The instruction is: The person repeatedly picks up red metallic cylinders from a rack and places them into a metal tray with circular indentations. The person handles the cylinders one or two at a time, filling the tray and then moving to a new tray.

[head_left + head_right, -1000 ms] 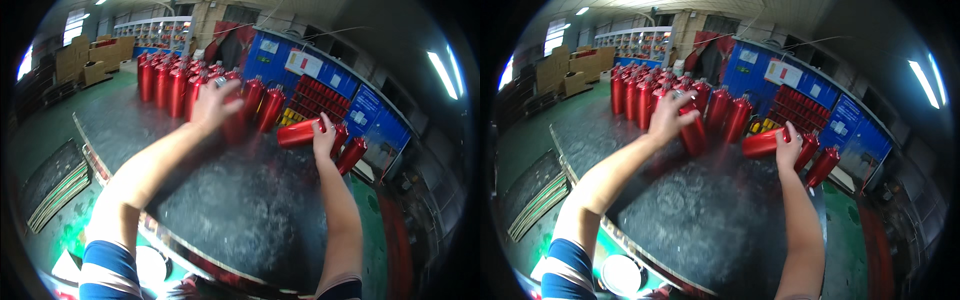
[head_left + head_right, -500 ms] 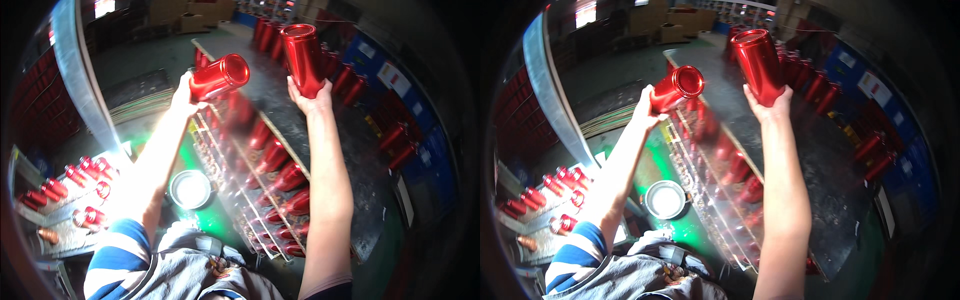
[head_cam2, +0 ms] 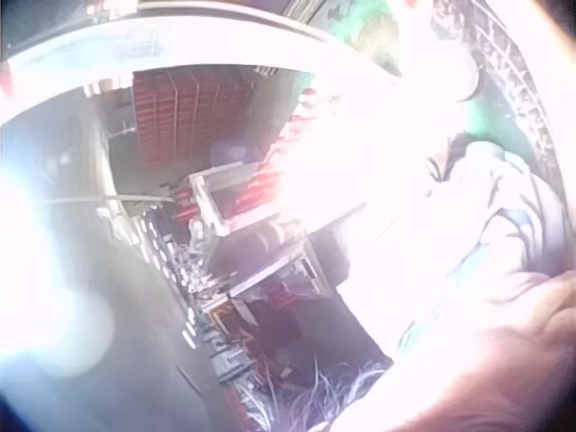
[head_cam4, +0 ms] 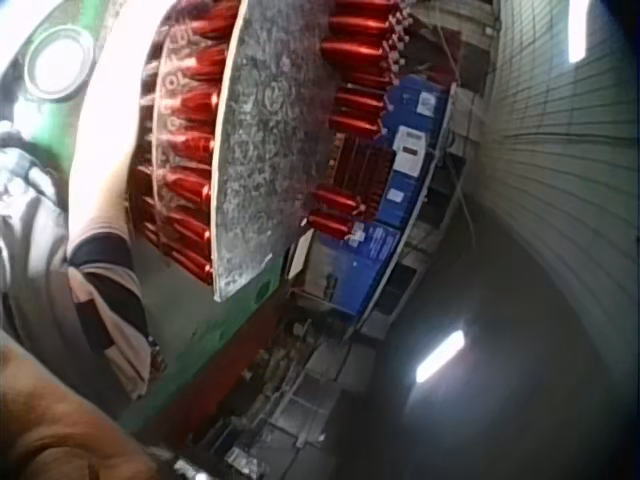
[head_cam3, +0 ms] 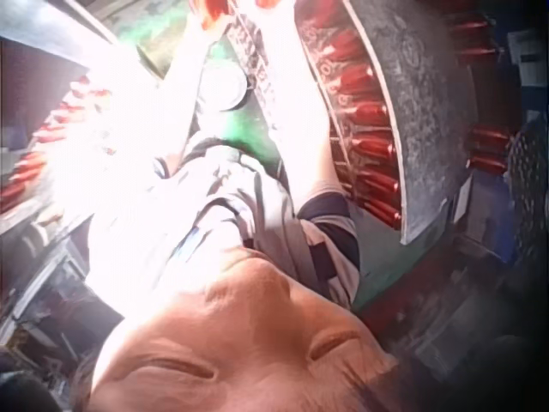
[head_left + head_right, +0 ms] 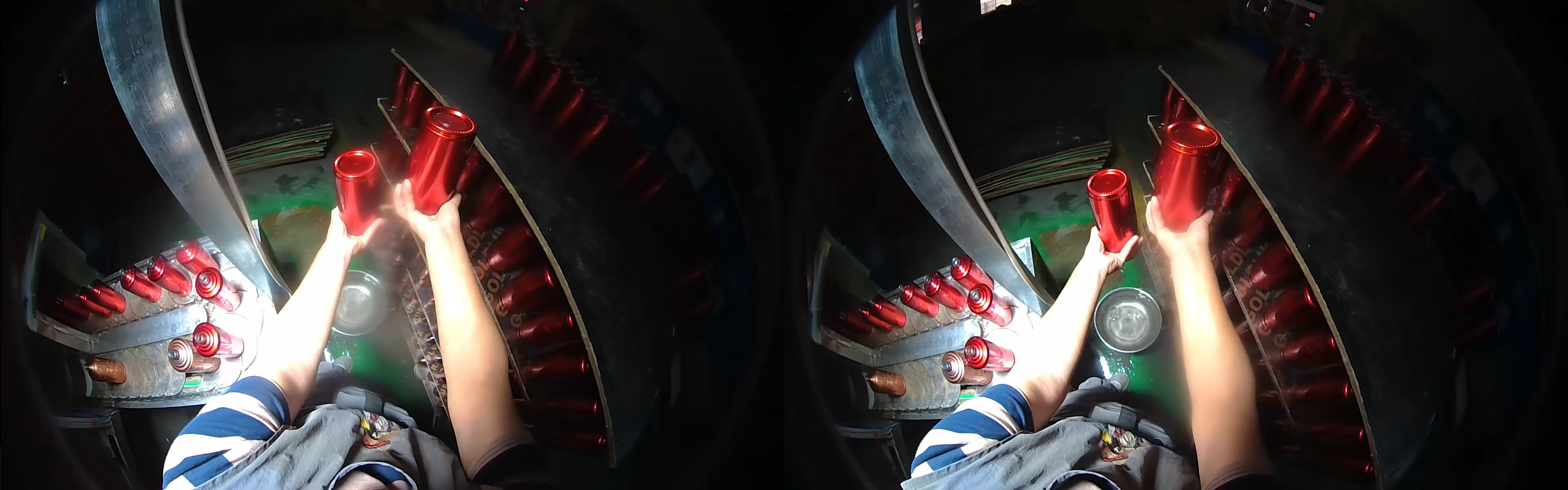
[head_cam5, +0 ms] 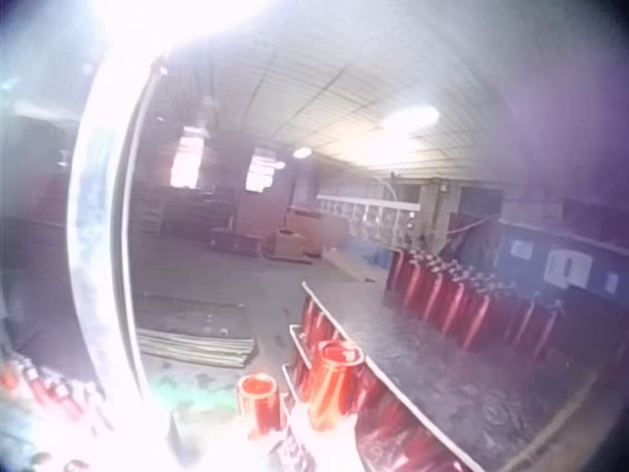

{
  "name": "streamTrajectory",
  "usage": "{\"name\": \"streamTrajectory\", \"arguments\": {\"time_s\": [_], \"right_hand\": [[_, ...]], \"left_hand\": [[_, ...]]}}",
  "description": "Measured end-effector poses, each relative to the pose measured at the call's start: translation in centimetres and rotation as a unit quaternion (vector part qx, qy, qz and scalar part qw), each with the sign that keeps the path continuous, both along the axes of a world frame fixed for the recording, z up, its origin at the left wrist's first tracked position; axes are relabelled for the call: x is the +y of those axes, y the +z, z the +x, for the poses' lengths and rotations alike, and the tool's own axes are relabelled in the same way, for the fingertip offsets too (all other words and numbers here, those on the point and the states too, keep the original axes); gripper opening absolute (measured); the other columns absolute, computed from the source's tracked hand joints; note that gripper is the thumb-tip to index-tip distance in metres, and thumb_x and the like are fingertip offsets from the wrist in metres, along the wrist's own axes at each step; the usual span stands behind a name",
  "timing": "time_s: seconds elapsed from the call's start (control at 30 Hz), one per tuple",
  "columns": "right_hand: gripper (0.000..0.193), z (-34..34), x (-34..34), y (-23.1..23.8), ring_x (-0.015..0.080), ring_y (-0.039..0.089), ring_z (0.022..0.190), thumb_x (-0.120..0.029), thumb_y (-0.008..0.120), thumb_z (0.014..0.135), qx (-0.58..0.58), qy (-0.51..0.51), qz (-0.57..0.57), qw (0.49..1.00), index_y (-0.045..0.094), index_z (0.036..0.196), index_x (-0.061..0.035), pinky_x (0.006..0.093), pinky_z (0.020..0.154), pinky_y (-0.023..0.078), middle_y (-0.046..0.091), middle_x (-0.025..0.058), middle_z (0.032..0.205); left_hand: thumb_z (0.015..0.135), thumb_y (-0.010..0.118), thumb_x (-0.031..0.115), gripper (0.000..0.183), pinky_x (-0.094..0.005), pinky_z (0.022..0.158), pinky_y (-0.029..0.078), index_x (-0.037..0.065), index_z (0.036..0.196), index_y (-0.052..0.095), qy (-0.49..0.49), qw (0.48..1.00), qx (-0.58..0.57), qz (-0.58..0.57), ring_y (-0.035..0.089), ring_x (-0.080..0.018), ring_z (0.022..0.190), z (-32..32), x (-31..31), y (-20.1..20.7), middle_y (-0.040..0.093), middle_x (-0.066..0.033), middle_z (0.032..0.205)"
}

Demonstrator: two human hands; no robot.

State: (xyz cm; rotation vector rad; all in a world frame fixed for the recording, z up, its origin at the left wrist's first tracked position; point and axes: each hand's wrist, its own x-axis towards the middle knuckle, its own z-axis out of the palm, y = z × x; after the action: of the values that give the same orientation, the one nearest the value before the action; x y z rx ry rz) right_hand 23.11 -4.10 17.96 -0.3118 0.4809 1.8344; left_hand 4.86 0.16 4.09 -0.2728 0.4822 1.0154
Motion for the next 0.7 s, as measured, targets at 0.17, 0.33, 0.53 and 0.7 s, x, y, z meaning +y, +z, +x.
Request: {"name": "streamTrajectory", "arguments": {"time_s": [0.17,0.33,0.53,0.7], "right_hand": [[0.075,-2.2,3.3,-4.2,0.0429,0.051,0.108,-0.071,0.042,0.092,-0.037,-0.005,-0.035,0.999,0.059,0.126,-0.0065,0.0456,0.086,0.06,0.054,0.0206,0.123],[0.061,-2.6,4.4,-5.5,0.0424,0.054,0.107,-0.059,0.047,0.092,-0.056,-0.02,-0.041,0.997,0.06,0.124,-0.008,0.0463,0.087,0.059,0.055,0.0187,0.123],[0.064,-2.8,4.2,-5.6,0.0419,0.054,0.108,-0.061,0.046,0.093,-0.048,-0.029,-0.042,0.998,0.059,0.126,-0.0079,0.047,0.088,0.059,0.057,0.0186,0.123],[0.074,-1.7,0.5,-6.2,0.0446,0.051,0.114,-0.071,0.047,0.091,-0.034,-0.028,0.014,0.999,0.054,0.136,-0.0128,0.0529,0.09,0.058,0.054,0.0177,0.132]], "left_hand": [[0.096,0.053,0.042,0.042,-0.0545,0.079,0.063,0.008,0.117,0.064,0.003,0.999,0.018,-0.028,0.067,-0.0379,0.102,-1.9,2.2,-1.5,0.067,-0.0155,0.115],[0.096,0.053,0.043,0.044,-0.0558,0.081,0.063,0.007,0.119,0.063,-0.002,0.998,-0.011,-0.058,0.066,-0.0389,0.104,-2.2,4.2,-4.0,0.066,-0.0159,0.116],[0.092,0.043,0.072,0.081,-0.0537,0.08,0.063,0.004,0.132,0.056,0.003,0.999,-0.021,-0.034,0.053,-0.0518,0.113,-2.6,5.3,-6.3,0.054,-0.026,0.129],[0.095,0.044,0.069,0.076,-0.0587,0.092,0.057,0.005,0.134,0.055,0.033,0.999,0.028,0.018,0.053,-0.0441,0.123,-2.1,2.0,-1.8,0.054,-0.0239,0.134]]}}
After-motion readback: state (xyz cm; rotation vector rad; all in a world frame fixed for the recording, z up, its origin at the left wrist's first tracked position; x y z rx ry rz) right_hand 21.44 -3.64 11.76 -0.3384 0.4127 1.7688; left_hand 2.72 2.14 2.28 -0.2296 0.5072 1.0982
